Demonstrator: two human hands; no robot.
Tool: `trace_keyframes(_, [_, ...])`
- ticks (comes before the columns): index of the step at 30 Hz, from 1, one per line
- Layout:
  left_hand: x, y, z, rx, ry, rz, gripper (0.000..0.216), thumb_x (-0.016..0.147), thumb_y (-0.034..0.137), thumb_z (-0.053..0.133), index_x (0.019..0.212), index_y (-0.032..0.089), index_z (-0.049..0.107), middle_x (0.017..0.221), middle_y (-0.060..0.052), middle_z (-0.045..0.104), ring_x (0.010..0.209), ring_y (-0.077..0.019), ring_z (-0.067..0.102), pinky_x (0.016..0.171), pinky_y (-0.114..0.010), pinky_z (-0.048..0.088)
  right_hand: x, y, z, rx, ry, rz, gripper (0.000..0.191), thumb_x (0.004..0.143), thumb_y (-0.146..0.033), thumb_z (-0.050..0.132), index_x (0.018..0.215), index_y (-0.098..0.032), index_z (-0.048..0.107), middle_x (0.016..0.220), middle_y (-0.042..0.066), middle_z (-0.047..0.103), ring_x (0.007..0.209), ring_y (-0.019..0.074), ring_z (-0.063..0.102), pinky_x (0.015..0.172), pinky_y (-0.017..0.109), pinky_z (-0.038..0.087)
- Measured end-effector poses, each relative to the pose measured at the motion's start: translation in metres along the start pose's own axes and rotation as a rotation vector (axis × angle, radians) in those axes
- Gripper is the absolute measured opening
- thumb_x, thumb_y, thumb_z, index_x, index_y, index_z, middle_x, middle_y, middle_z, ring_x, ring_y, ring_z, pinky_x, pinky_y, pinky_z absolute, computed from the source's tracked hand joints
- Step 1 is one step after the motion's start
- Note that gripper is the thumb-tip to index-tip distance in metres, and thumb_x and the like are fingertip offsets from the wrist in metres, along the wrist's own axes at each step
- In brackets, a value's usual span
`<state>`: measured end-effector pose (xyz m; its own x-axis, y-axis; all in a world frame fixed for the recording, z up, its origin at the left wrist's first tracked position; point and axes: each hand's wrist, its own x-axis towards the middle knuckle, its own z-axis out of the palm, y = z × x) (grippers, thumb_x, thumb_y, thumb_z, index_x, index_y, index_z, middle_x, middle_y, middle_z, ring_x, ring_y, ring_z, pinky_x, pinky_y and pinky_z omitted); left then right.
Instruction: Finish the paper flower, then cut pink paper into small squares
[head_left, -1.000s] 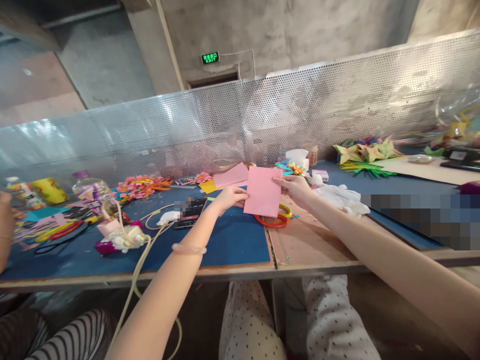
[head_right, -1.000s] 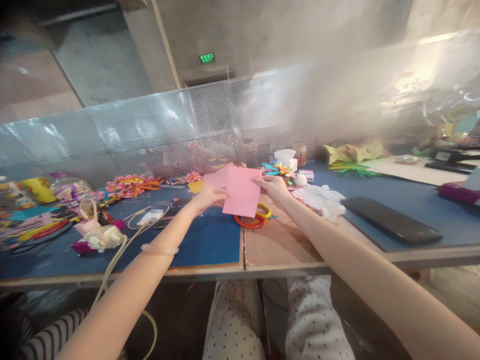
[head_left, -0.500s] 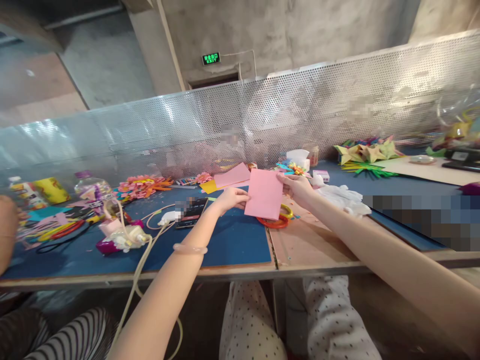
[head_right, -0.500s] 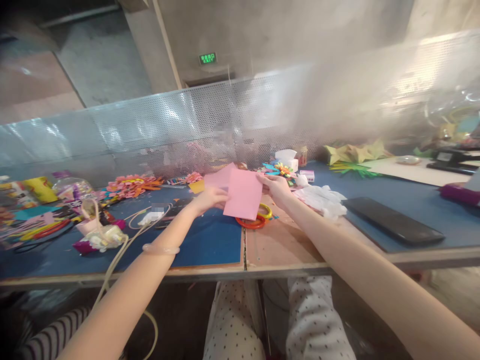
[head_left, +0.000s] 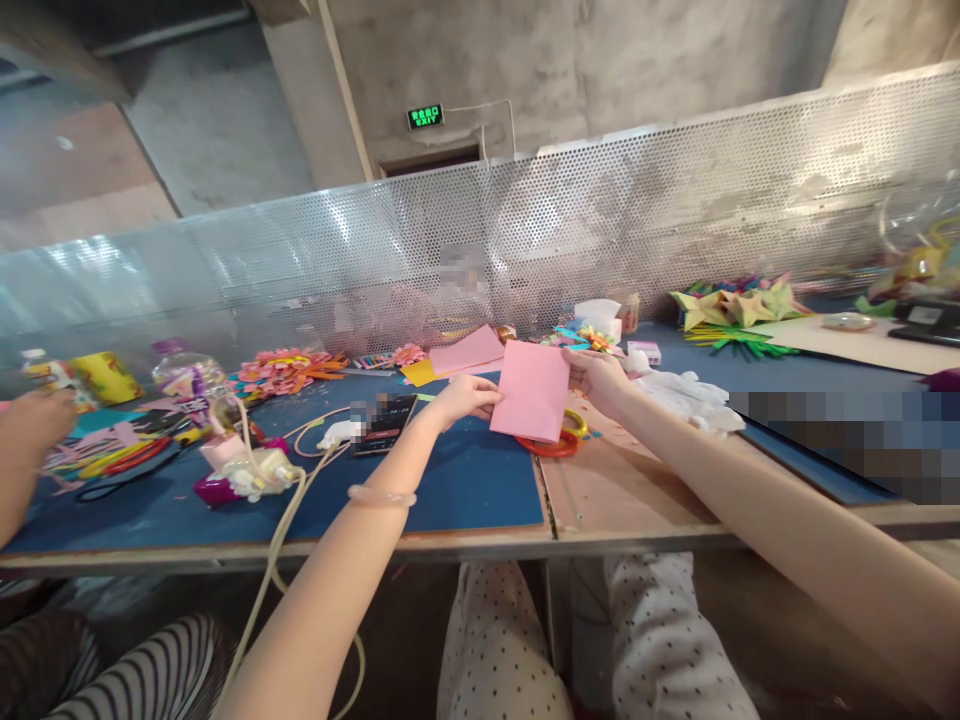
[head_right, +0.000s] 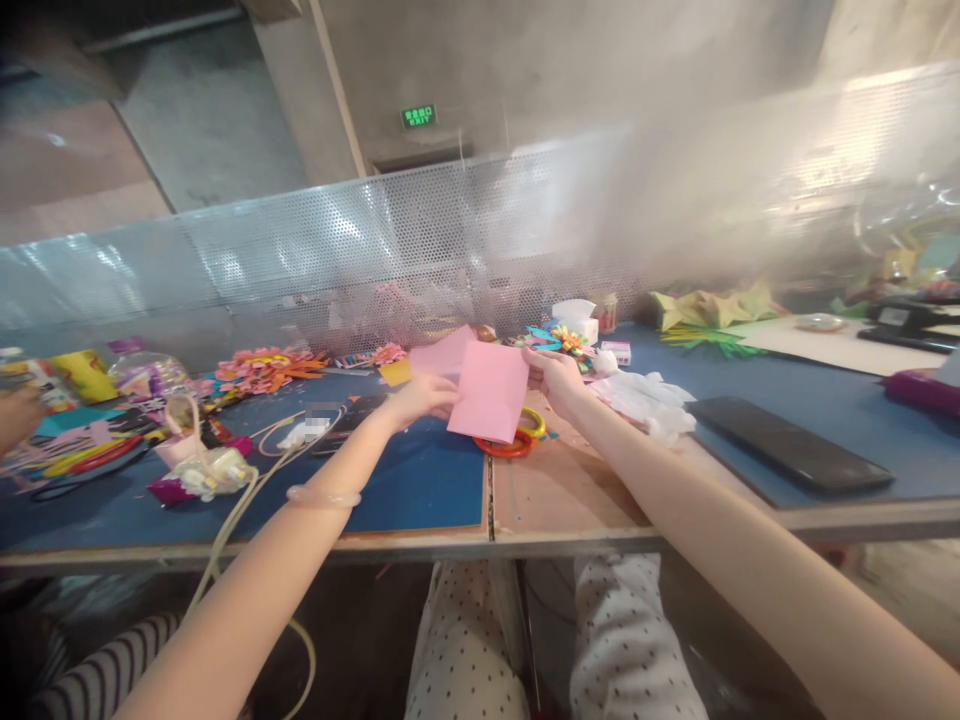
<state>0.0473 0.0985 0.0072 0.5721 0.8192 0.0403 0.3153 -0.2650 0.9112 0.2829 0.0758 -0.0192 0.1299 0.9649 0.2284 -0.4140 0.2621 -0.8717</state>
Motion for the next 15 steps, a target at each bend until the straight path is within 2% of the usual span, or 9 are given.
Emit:
trace_keyframes(7, [0.002,-0.005,0.002,0.023,-0.045,0.007,0.017,0.069,0.027,0.062,0.078,0.013,0.061,0.072,-0.005,0.065,0.066,-0.0156,0.062,0.063,-0.030,0.051,0.000,-0.002,0.001,-0.022,0.072,0.006,0.008,0.075,-0.016,0.059,0.077,-0.012,0.065,0.073,0.007,0.070,0.061,0.0156,0.065,0.055,0.025,0.052])
trace_keyframes(9, [0.004,-0.004,0.001,0.113,0.011,0.073,0.019,0.073,0.031,0.056,0.078,0.013,0.061,0.076,-0.006,0.065,0.070,-0.0169,0.062,0.066,-0.031,0.051,0.000,-0.003,0.001,-0.016,0.084,-0.014,0.006,0.073,-0.016,0.060,0.075,-0.012,0.065,0.070,0.006,0.069,0.059,0.0151,0.064,0.053,0.025,0.052])
trace_keyframes(10, [0.005,-0.003,-0.001,0.193,0.097,0.117,0.022,0.076,0.033,0.053,0.079,0.014,0.062,0.080,-0.007,0.066,0.075,-0.0178,0.062,0.071,-0.032,0.050,-0.001,-0.003,0.001,-0.010,0.089,-0.025,0.006,0.073,-0.017,0.061,0.075,-0.012,0.064,0.069,0.006,0.069,0.058,0.0147,0.064,0.052,0.024,0.051])
trace_keyframes(12, [0.005,-0.003,-0.006,0.425,0.370,0.168,0.026,0.080,0.034,0.047,0.086,0.014,0.063,0.092,-0.010,0.065,0.090,-0.0209,0.059,0.084,-0.035,0.045,-0.002,-0.004,0.001,0.005,0.100,-0.037,0.005,0.072,-0.017,0.061,0.075,-0.013,0.064,0.067,0.005,0.069,0.057,0.0137,0.063,0.051,0.023,0.050])
trace_keyframes(13, [0.004,-0.003,-0.010,0.567,0.539,0.153,0.028,0.080,0.033,0.048,0.093,0.013,0.062,0.099,-0.012,0.064,0.098,-0.0237,0.056,0.089,-0.038,0.042,-0.002,-0.005,0.001,0.010,0.107,-0.038,0.005,0.072,-0.017,0.061,0.075,-0.014,0.064,0.067,0.004,0.068,0.056,0.0133,0.062,0.050,0.022,0.050])
trace_keyframes(15, [0.001,-0.007,-0.018,0.835,0.777,-0.009,0.039,0.078,0.032,0.050,0.110,0.010,0.055,0.116,-0.020,0.054,0.113,-0.0332,0.045,0.093,-0.049,0.036,-0.002,-0.005,0.001,0.009,0.115,-0.027,0.005,0.072,-0.018,0.062,0.075,-0.014,0.063,0.066,0.004,0.068,0.056,0.0129,0.061,0.049,0.022,0.049])
